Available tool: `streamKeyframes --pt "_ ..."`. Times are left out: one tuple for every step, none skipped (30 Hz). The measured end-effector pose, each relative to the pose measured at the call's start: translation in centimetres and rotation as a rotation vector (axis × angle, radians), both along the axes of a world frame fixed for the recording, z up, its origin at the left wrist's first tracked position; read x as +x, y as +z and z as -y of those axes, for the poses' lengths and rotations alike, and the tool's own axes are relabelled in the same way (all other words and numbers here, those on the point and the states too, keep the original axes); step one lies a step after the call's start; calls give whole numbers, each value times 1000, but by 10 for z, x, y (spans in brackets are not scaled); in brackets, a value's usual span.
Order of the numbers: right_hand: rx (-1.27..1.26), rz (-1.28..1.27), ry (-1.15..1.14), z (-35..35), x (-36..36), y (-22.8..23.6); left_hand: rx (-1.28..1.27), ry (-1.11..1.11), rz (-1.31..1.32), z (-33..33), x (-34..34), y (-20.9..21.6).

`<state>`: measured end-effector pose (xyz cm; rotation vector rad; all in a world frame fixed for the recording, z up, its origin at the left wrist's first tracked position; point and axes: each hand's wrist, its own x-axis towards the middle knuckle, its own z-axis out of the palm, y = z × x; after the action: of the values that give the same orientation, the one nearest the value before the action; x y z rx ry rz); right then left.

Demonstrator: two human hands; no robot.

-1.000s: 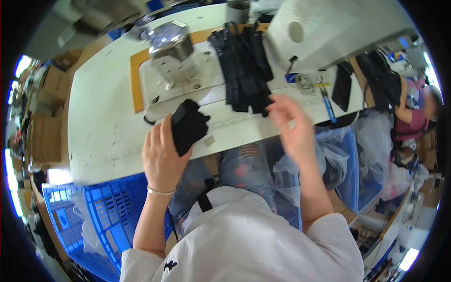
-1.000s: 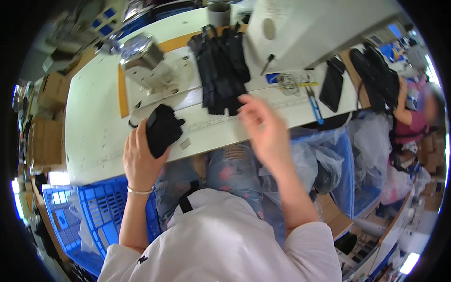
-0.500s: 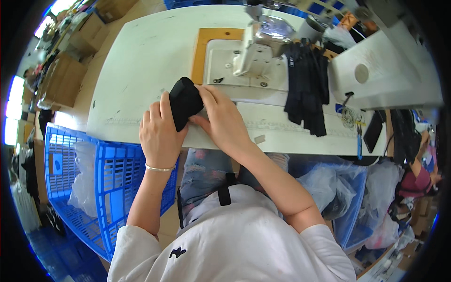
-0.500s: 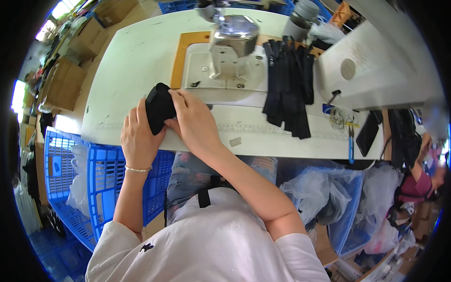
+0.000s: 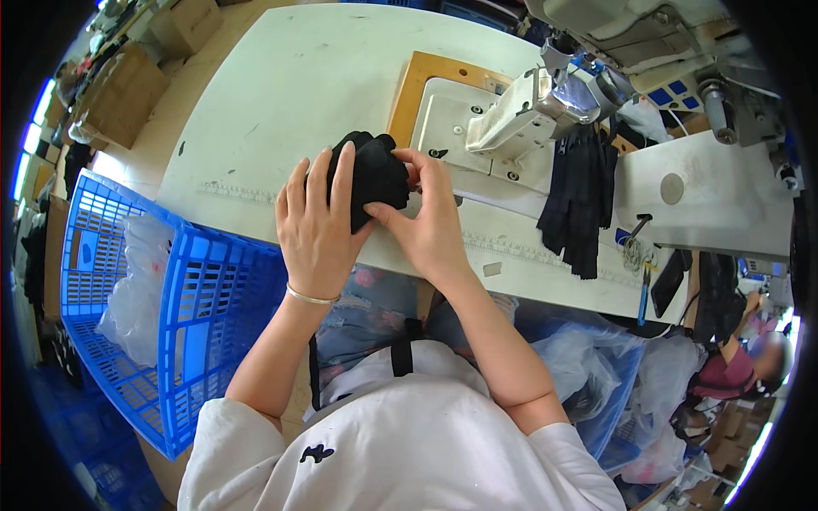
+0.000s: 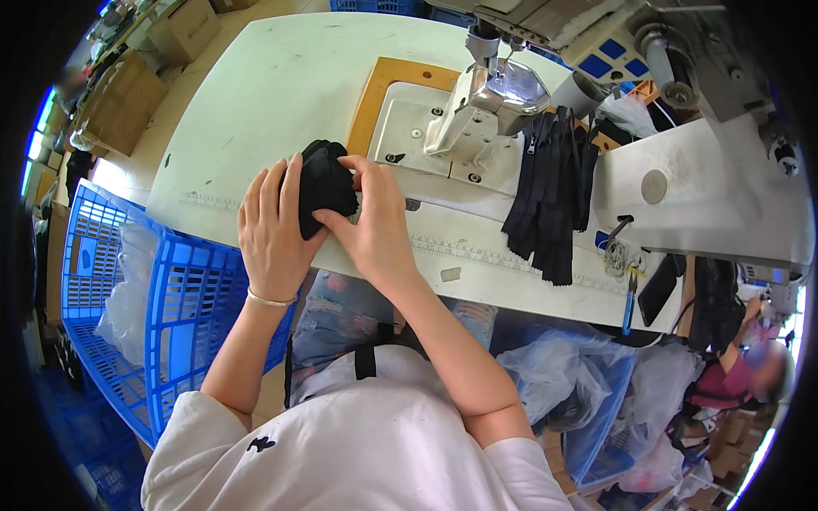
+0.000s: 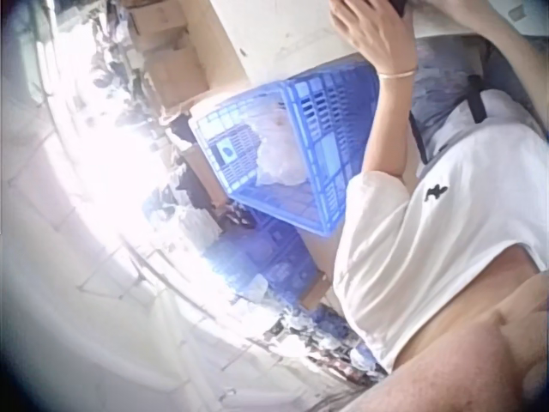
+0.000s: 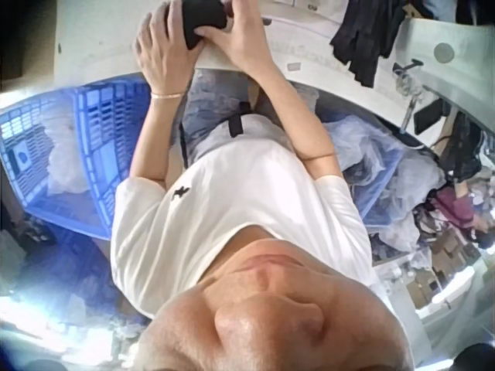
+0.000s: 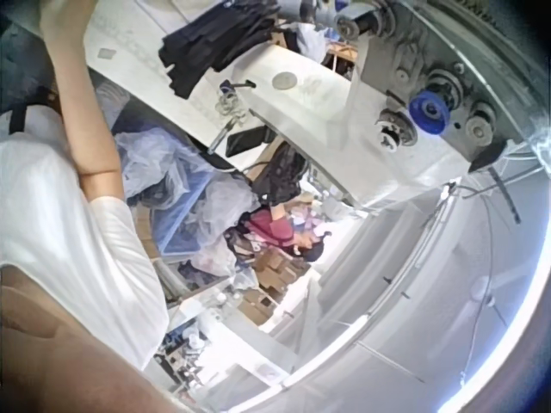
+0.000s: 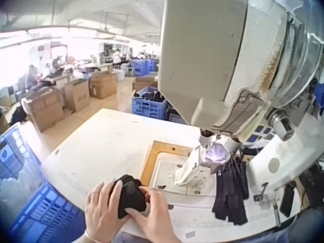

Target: Inspecting and sorting black fabric shoe upper components at a manufacturing workstation.

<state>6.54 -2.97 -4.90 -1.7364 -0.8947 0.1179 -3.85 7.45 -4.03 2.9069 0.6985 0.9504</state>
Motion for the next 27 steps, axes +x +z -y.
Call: streamKeyframes --pt "23 54 15 0 1 -1 -7 -11 -16 0 -1 1" --pt "19 58 20 0 1 0 -14 -22 -32 1 -2 2" --pt "55 -37 47 1 -1 0 -18 -16 -28 1 -3 2" --pt "92 -133 74 1 -2 1 -9 -38 -47 2 -4 2" --pt "89 -131 79 0 -4 4 1 -60 -65 2 -5 2" --pt "80 -13 83 -1 -6 9 -1 -55 -63 2 -6 0" --pt "72 105 86 -1 -7 11 -8 -74 -26 1 -6 -2" --pt "72 106 91 -3 -7 10 -14 -92 10 0 -5 -4" --pt "16 146 97 -5 -7 8 -14 -92 10 -1 -5 -5" --pt "-40 184 104 -7 -7 7 -73 -118 60 -3 -4 -5" --pt "-104 95 122 -8 -6 9 -131 -144 110 -4 -4 -5" --pt "-102 95 120 -10 -4 6 -130 -146 110 -3 -5 -3" --pt "-46 145 109 -13 0 1 -166 -167 143 -1 -8 0" --pt "10 194 99 -17 4 -4 -202 -187 176 -1 -10 2" --pt "14 193 100 -20 10 -6 -195 -199 178 -2 -13 0" --pt "99 193 42 -24 17 -8 -192 -198 176 -3 -14 -4" --pt "184 193 -16 -27 22 -9 -135 -148 211 -4 -14 -9" --pt "187 192 -13 -29 24 -7 -80 -96 246 -5 -14 -14" --pt "310 -48 -16 -30 26 -4 -18 -59 219 -6 -16 -19" --pt "429 -289 -20 -29 28 -1 -16 -58 219 -5 -17 -23" --pt "467 -522 28 -24 25 11 8 -50 230 -2 -19 -26" --pt "466 -522 30 -24 26 14 32 -43 241 1 -20 -27" --pt "525 -632 49 -24 28 15 31 -42 241 3 -22 -27" --pt "586 -741 65 -22 29 17 11 -58 123 8 -23 -20" --pt "620 -810 88 -19 30 21 -10 -74 5 11 -23 -16" --pt "618 -809 86 -15 32 21 -12 -76 6 12 -19 -14" --pt "610 -816 107 -11 36 19 -77 -82 -18 13 -15 -13"
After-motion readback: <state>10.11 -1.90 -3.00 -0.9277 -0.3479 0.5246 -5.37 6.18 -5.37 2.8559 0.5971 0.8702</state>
